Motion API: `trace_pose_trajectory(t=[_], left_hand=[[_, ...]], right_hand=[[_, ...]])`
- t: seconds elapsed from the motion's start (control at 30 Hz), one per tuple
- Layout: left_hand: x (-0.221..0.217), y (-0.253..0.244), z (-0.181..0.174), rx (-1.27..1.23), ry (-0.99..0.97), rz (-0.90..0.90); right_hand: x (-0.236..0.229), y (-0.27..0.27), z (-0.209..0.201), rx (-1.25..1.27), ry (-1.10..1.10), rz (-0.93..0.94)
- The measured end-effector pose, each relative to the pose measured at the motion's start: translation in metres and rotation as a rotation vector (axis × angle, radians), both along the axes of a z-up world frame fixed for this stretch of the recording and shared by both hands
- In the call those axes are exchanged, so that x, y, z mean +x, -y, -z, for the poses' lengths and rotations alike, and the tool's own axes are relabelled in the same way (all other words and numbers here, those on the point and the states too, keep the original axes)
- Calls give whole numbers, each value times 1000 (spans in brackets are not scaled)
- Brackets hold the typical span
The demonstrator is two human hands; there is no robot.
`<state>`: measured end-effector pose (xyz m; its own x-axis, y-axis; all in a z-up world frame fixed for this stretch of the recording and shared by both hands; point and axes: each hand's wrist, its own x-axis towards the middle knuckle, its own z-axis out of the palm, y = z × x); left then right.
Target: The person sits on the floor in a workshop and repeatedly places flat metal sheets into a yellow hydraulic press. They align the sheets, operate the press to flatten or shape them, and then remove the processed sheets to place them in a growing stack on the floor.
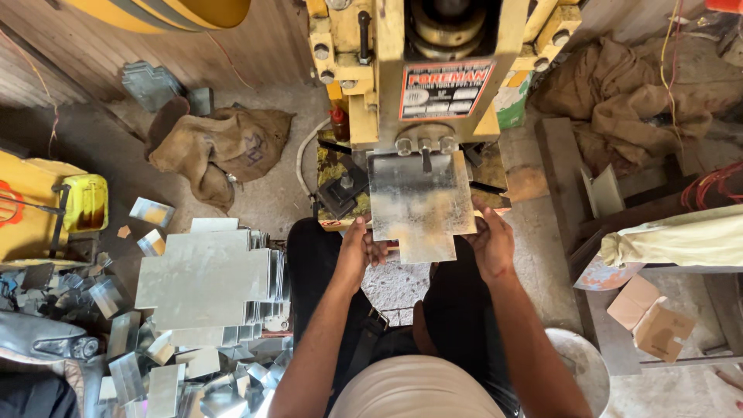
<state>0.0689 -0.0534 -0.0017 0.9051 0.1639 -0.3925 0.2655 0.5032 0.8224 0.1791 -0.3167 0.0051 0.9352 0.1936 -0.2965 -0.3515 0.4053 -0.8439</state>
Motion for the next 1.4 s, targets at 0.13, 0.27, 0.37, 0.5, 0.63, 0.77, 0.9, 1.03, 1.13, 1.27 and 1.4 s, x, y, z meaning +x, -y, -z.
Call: trace_pose_trajectory(t=[0.13,0.27,0.37,0.5,0.63,0.77,0.9,1.03,1.13,1.27,1.4], left_hand=[[-8,-9,15,3,-9,5],[-20,-11,12,7,21,29],[-18,-3,-1,22,82,68],[-5,11,-6,-15,265,91],[-6,33,1,-161,252,244],[1,67,-1,-353,244,201],[20,71,13,-13,116,-24],[20,61,43,-96,139,-320],[8,55,59,-147,100,-485],[-13,48,45,58,148,-419],[-26,37,10,362,39,-191]], right_hand=[[-1,2,6,118,46,-22],[22,6,11,301,-23,-60],[47,-4,4,130,-78,-184],[41,-7,-11,-1,-14,-91],[-27,-6,-28,160,128,-15],[-99,10,-65,222,-68,-721],[-96,44,-66,62,252,-567],[-35,52,-42,-340,523,-42],[-3,39,-16,-609,489,-118],[-16,19,15,-380,179,-215],[-46,16,22,-216,204,-93]])
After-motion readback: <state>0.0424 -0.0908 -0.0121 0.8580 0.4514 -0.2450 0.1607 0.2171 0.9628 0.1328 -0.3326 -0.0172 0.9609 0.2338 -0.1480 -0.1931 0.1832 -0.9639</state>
